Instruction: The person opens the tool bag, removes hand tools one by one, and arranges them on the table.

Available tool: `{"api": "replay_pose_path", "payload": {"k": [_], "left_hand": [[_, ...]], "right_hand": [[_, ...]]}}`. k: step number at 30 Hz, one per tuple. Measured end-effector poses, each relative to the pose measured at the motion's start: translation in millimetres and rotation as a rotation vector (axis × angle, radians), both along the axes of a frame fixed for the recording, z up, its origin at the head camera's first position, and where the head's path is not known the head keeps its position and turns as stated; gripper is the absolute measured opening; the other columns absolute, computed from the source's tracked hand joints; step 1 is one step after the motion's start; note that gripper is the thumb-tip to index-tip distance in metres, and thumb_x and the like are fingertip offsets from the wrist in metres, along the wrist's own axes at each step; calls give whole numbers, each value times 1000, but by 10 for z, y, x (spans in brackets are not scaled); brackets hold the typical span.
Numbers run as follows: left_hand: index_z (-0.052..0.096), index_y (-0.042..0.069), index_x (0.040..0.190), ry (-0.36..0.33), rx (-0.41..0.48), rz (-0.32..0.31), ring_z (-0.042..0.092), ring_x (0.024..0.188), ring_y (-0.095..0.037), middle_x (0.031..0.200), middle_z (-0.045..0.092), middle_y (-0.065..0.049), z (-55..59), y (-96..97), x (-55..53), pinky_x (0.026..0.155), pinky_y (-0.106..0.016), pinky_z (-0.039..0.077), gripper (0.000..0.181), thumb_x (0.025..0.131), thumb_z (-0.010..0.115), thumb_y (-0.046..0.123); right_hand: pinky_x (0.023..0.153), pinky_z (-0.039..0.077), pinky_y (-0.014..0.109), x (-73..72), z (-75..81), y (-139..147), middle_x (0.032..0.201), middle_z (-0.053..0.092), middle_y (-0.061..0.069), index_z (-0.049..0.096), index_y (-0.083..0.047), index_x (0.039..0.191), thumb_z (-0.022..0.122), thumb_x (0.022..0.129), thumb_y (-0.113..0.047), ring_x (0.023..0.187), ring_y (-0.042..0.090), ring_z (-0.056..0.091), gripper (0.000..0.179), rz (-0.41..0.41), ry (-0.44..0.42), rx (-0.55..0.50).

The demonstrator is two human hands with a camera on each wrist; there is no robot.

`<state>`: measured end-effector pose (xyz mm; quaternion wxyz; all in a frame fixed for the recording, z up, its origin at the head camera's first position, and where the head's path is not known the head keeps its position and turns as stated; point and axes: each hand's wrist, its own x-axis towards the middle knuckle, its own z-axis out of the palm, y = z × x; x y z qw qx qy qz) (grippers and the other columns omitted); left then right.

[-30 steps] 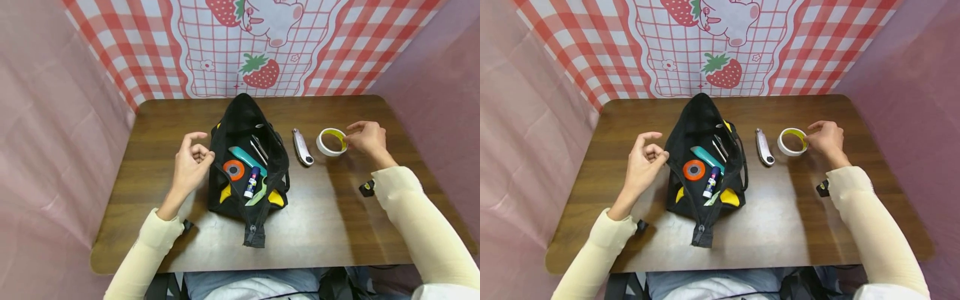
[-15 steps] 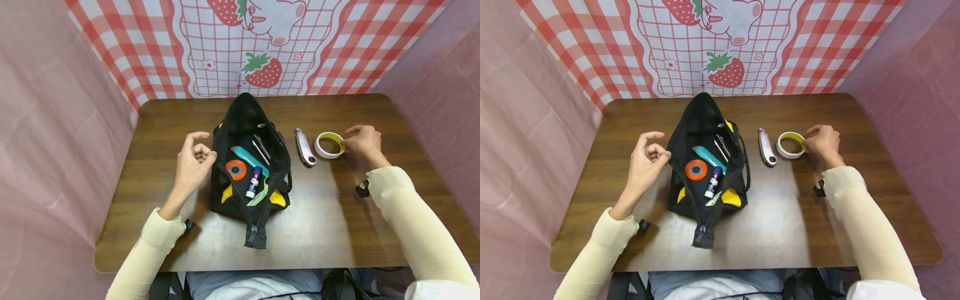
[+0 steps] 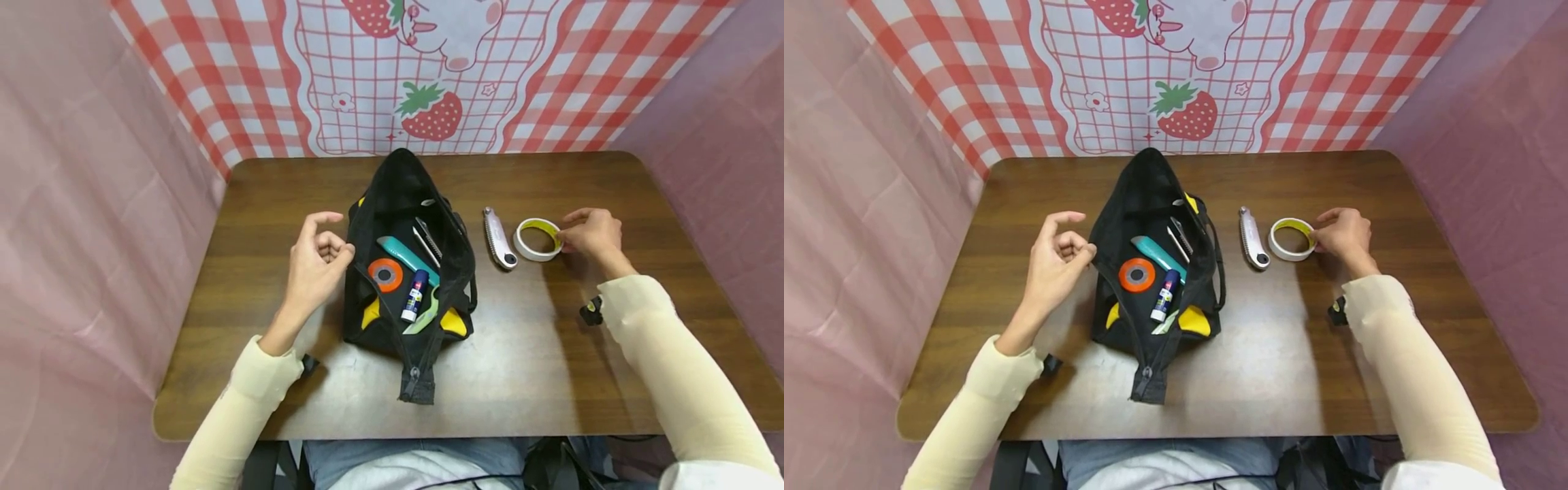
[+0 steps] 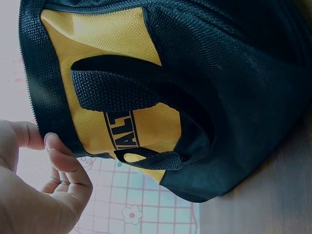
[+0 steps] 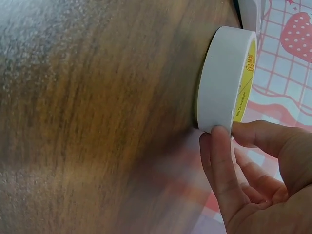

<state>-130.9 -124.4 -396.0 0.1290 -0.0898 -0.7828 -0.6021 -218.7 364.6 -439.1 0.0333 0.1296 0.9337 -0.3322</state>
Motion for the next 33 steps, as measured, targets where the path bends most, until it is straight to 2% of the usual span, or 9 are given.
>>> {"api": "replay_pose_path", "payload": {"k": [3, 7, 9, 11, 13, 16, 24, 29, 33], "left_hand": [[56, 5, 131, 8, -8, -2, 52, 58, -8, 71, 63, -10, -98, -23, -53, 56, -15, 41, 51, 83, 71, -2], [57, 11, 129, 26, -9, -10, 53, 58, -10, 70, 63, -6, -140, -50, -70, 56, -16, 43, 49, 84, 72, 2], [57, 12, 128, 34, -13, -12, 54, 58, -10, 69, 63, -4, -135, -53, -74, 56, -17, 43, 48, 83, 72, 3], [56, 11, 128, 35, -18, -12, 54, 58, -11, 69, 63, -2, -126, -52, -74, 56, -17, 44, 48, 83, 72, 4], [56, 9, 129, 34, -28, -13, 54, 58, -11, 68, 63, -1, -123, -52, -74, 56, -17, 44, 49, 83, 71, 5], [55, 6, 129, 31, -28, -18, 54, 57, -11, 68, 63, -1, -126, -55, -71, 56, -17, 44, 49, 83, 71, 5], [56, 11, 128, 44, -24, -18, 54, 57, -10, 68, 62, -1, -126, -56, -72, 55, -17, 43, 47, 84, 71, 4], [56, 9, 128, 49, -20, -23, 54, 58, -11, 68, 62, -3, -136, -46, -79, 55, -17, 44, 46, 84, 70, 3], [56, 7, 128, 45, -19, -29, 54, 58, -11, 69, 62, -3, -137, -30, -82, 55, -17, 44, 47, 84, 71, 3]], "right_hand": [[57, 46, 8, 4, -23, 10, 58, 67, -19, 67, 5, 122, 77, 86, -14, 52, 6, 69, 42, 6, -5, -7], [65, 47, 10, 4, -22, 1, 54, 63, -23, 68, 4, 122, 76, 86, -16, 51, 5, 68, 42, 13, -4, 21], [75, 55, 26, 13, -5, -1, 63, 71, -11, 69, 3, 120, 76, 87, -21, 59, 14, 72, 41, 17, 14, 76], [88, 51, 46, 25, 26, -9, 84, 77, 3, 70, -1, 120, 75, 89, -32, 82, 28, 75, 45, 2, 25, 149], [87, 44, 58, 30, 83, -43, 103, 75, 15, 70, -5, 120, 70, 90, -44, 100, 43, 68, 49, -21, 62, 227], [82, 45, 59, 16, 238, -174, 113, 71, 19, 71, -9, 122, 61, 94, -53, 107, 45, 61, 54, -47, 149, 264], [88, 42, 46, 15, 748, -761, 113, 74, 15, 69, -12, 128, 69, 94, -36, 104, 32, 66, 42, 36, 494, 157], [100, 44, 49, 90, 899, -1006, 125, 71, 13, 61, -20, 140, 77, 89, -26, 118, 32, 65, 54, 160, 663, 97], [106, 46, 46, 193, 951, -1134, 133, 68, 10, 51, -32, 149, 82, 86, -21, 125, 29, 62, 71, 224, 723, 40]]}}
